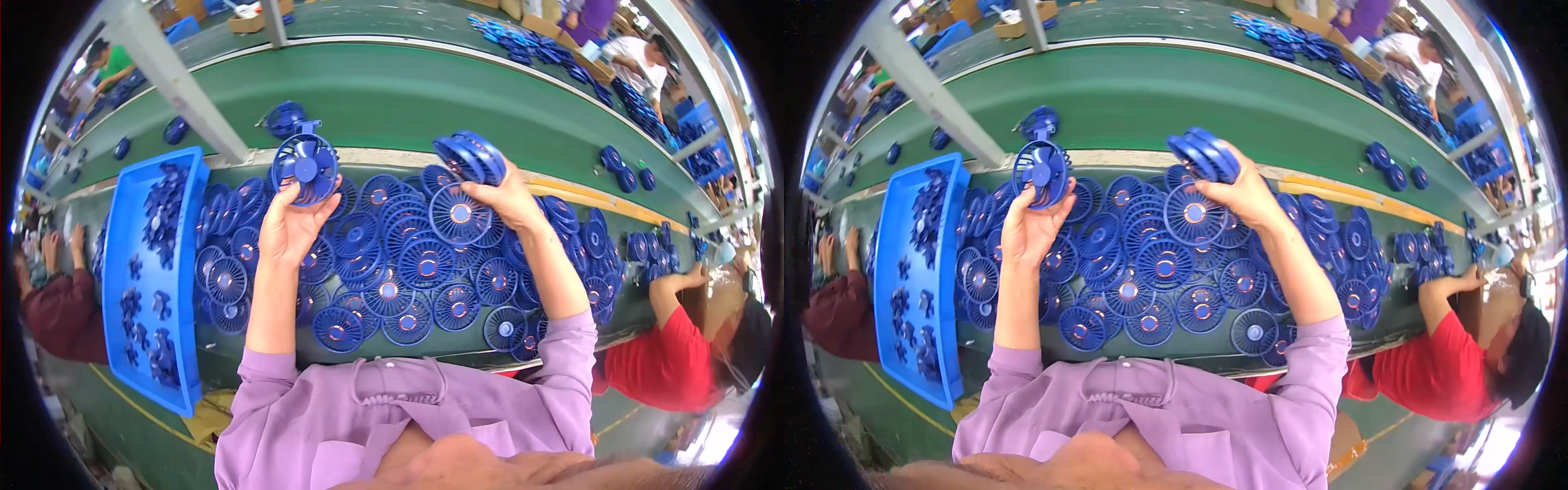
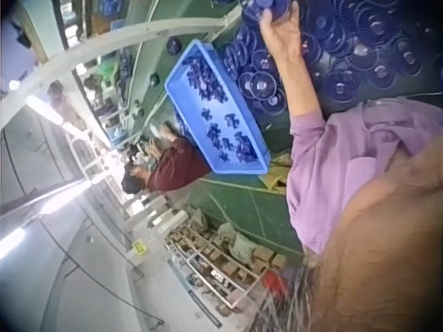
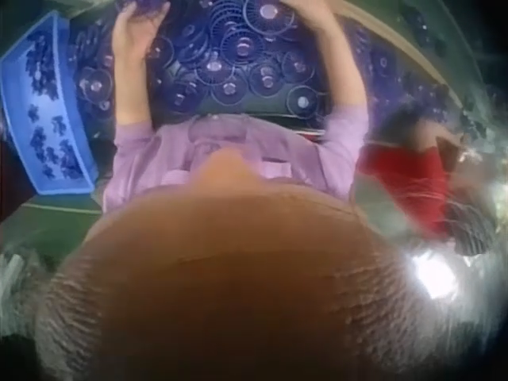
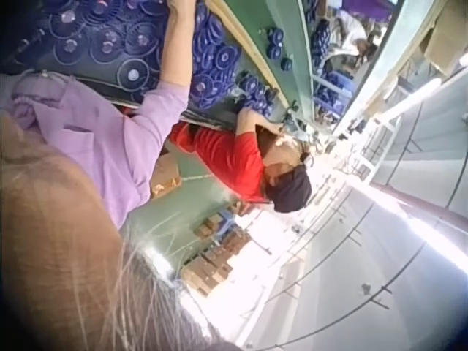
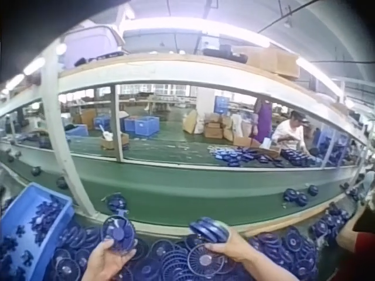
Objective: The person assembles mini fans by picking up fan casing parts from the conveyor belt and attaching them onto fan grilles by hand.
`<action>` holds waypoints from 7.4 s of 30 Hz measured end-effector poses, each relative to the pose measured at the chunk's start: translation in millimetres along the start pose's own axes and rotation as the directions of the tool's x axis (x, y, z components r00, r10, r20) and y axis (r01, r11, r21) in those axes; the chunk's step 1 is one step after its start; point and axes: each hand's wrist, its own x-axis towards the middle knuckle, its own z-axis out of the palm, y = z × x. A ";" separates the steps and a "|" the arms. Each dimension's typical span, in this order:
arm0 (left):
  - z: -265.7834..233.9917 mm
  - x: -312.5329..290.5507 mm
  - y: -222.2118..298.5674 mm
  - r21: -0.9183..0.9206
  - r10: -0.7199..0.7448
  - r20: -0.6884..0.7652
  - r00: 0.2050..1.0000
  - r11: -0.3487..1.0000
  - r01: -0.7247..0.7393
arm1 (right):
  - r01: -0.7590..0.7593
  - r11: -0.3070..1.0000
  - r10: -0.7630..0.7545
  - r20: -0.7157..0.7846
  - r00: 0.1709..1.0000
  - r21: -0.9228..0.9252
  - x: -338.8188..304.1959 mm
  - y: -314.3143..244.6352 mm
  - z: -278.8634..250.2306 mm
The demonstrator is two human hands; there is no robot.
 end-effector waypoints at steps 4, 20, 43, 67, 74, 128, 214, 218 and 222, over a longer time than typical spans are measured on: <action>-2.6 -16.5 13.3 -0.098 0.070 -0.016 0.997 0.993 -0.071 | 0.097 0.995 -0.101 0.163 0.981 0.035 24.0 25.8 60.4; -30.0 -39.2 24.0 -0.290 0.154 0.020 0.988 0.947 -0.142 | 0.250 0.704 -0.028 0.326 0.945 -0.665 35.1 23.3 141.5; -51.5 -41.7 41.1 -0.281 0.155 -0.003 0.988 0.948 -0.149 | 0.310 0.557 0.130 0.449 0.884 -0.771 0.4 1.7 191.0; 27.7 2.4 -25.7 0.003 0.122 -0.196 0.973 0.992 -0.124 | 0.534 0.558 -0.389 0.369 0.844 -0.635 51.7 30.7 161.9; 38.4 29.2 -41.9 0.716 0.674 0.106 0.732 0.459 -0.526 | 0.448 0.853 -0.438 0.098 0.894 -0.268 68.8 48.1 170.9; 5.1 34.4 -2.9 0.002 -0.021 0.059 0.998 1.000 0.021 | 0.641 0.399 -0.598 0.343 0.724 -0.656 79.2 25.4 150.7; 38.3 80.5 -66.0 0.769 0.603 0.195 0.773 0.396 -0.502 | 0.371 0.886 -0.391 -0.018 0.920 -0.278 89.0 69.3 113.7; 8.1 82.5 -46.7 0.880 0.360 0.206 0.910 0.338 -0.333 | 0.272 0.841 -0.373 -0.139 0.917 -0.467 105.6 52.8 83.0; 46.7 29.1 -26.0 0.910 0.192 0.339 0.921 0.181 -0.373 | -0.056 0.390 -0.457 -0.246 0.855 -0.919 81.2 66.5 -31.2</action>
